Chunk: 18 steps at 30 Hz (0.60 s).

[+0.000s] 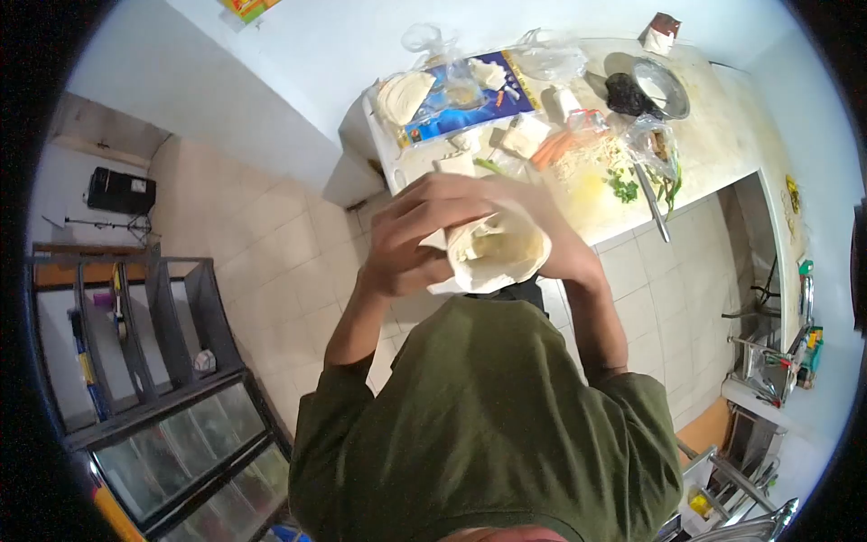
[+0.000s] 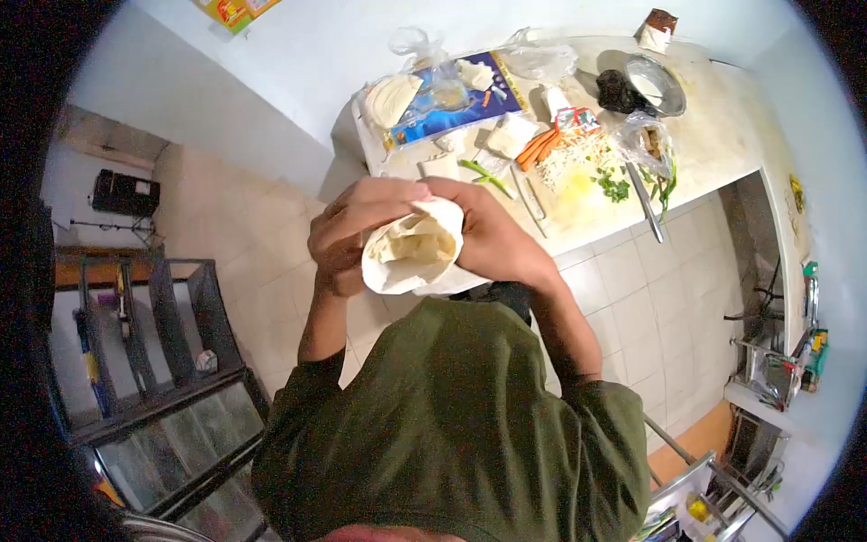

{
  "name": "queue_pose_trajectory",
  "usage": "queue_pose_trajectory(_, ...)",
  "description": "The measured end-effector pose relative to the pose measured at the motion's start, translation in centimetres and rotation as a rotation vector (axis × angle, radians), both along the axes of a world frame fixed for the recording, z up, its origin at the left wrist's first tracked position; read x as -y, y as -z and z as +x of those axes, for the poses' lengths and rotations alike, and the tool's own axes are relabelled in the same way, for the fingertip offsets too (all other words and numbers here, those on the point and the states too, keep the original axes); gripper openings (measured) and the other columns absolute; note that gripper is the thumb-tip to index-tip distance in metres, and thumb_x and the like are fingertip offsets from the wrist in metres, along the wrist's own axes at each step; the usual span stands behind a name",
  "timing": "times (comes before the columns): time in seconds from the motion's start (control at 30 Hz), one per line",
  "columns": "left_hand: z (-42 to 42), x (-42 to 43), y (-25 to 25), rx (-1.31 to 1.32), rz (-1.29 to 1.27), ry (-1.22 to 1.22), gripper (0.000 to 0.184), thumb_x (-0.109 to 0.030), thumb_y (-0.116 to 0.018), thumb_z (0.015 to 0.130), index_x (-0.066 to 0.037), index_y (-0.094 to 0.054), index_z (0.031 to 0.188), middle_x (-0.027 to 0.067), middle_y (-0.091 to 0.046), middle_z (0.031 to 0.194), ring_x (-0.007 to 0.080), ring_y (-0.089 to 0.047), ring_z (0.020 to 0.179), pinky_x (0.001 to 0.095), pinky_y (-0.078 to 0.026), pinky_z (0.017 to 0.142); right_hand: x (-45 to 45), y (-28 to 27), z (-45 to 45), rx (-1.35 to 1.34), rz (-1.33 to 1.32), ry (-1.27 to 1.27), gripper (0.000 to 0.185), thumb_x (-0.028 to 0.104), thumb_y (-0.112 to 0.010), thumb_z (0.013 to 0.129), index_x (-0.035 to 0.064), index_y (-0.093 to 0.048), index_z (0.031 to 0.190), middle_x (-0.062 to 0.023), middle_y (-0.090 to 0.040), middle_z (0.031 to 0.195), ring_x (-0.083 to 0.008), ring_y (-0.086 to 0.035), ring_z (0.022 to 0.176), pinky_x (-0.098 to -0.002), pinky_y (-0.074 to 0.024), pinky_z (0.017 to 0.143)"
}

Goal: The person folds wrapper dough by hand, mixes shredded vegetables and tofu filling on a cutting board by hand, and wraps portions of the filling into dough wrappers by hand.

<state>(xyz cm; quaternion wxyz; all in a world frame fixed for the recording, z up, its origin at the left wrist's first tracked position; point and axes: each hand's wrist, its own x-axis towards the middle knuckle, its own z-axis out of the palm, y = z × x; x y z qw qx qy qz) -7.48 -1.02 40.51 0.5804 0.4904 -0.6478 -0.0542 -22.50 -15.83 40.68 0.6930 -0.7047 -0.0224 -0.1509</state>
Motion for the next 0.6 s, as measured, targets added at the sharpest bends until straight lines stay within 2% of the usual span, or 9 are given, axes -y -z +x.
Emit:
queue_pose_trajectory(0.13, -1.8, 1.1, 1.0, 0.097, -0.137, -0.160, 0.048, -0.017, -0.079, 0.082, 0.002, -0.065, 0.124, 0.0175, -0.070, 0.118, 0.0339, -0.069, 0.107, 0.0428, -0.056, 0.091, -0.3, -0.3, -0.2, 0.020, 0.048, 0.024, 0.036, -0.002, -0.070, 0.088, -0.0014, -0.063, 0.123, -0.0064, -0.071, 0.112, -0.0097, -0.061, 0.106, -0.0286, -0.0498, 0.095)
queue_pose_trajectory(0.2, -2.6, 1.1, 0.8, 0.106, -0.085, -0.204, 0.058, -0.014, -0.083, 0.081, 0.002, -0.059, 0.132, 0.0158, -0.070, 0.116, 0.0323, -0.068, 0.107, 0.0420, -0.055, 0.093, -0.5, -0.1, -0.2, -0.002, 0.127, 0.061, 0.036, -0.002, -0.069, 0.088, -0.0017, -0.063, 0.123, -0.0075, -0.071, 0.112, -0.0115, -0.062, 0.105, -0.0291, -0.0503, 0.094)
queue_pose_trajectory(0.3, -3.0, 1.0, 1.6, 0.094, -0.004, -0.230, 0.067, -0.013, -0.085, 0.079, 0.001, -0.055, 0.137, 0.0159, -0.066, 0.121, 0.0335, -0.064, 0.112, 0.0425, -0.053, 0.097, 0.2, 0.9, 0.3, -0.047, 0.059, 0.031, 0.036, -0.002, -0.068, 0.087, -0.0012, -0.063, 0.122, -0.0098, -0.071, 0.111, -0.0135, -0.063, 0.103, -0.0307, -0.0507, 0.093)
queue_pose_trajectory(0.4, -2.8, 0.9, 1.6, 0.129, 0.045, -0.198, 0.068, -0.012, -0.086, 0.076, 0.000, -0.055, 0.135, 0.0182, -0.062, 0.128, 0.0335, -0.060, 0.117, 0.0433, -0.052, 0.099, 0.3, 1.5, 0.4, -0.024, 0.080, 0.022, 0.034, -0.001, -0.068, 0.087, -0.0013, -0.063, 0.121, -0.0101, -0.071, 0.110, -0.0138, -0.063, 0.103, -0.0315, -0.0505, 0.092)
queue_pose_trajectory(0.43, -3.1, 1.0, 1.9, 0.034, 0.048, -0.174, 0.068, -0.012, -0.089, 0.072, -0.003, -0.057, 0.132, 0.0172, -0.060, 0.129, 0.0324, -0.058, 0.119, 0.0442, -0.051, 0.101, 0.4, 1.6, 0.4, -0.012, 0.072, 0.025, 0.033, 0.000, -0.069, 0.088, -0.0012, -0.063, 0.121, -0.0101, -0.071, 0.110, -0.0139, -0.063, 0.103, -0.0315, -0.0505, 0.092)
queue_pose_trajectory(0.6, -3.4, 1.8, 1.4, 0.107, -0.017, -0.166, 0.065, -0.012, -0.091, 0.068, -0.005, -0.060, 0.125, 0.0129, -0.060, 0.121, 0.0320, -0.061, 0.114, 0.0452, -0.052, 0.101, 0.6, 2.4, 0.4, 0.030, 0.065, 0.027, 0.035, 0.005, -0.071, 0.088, -0.0007, -0.062, 0.121, -0.0109, -0.070, 0.110, -0.0157, -0.063, 0.104, -0.0326, -0.0501, 0.093)
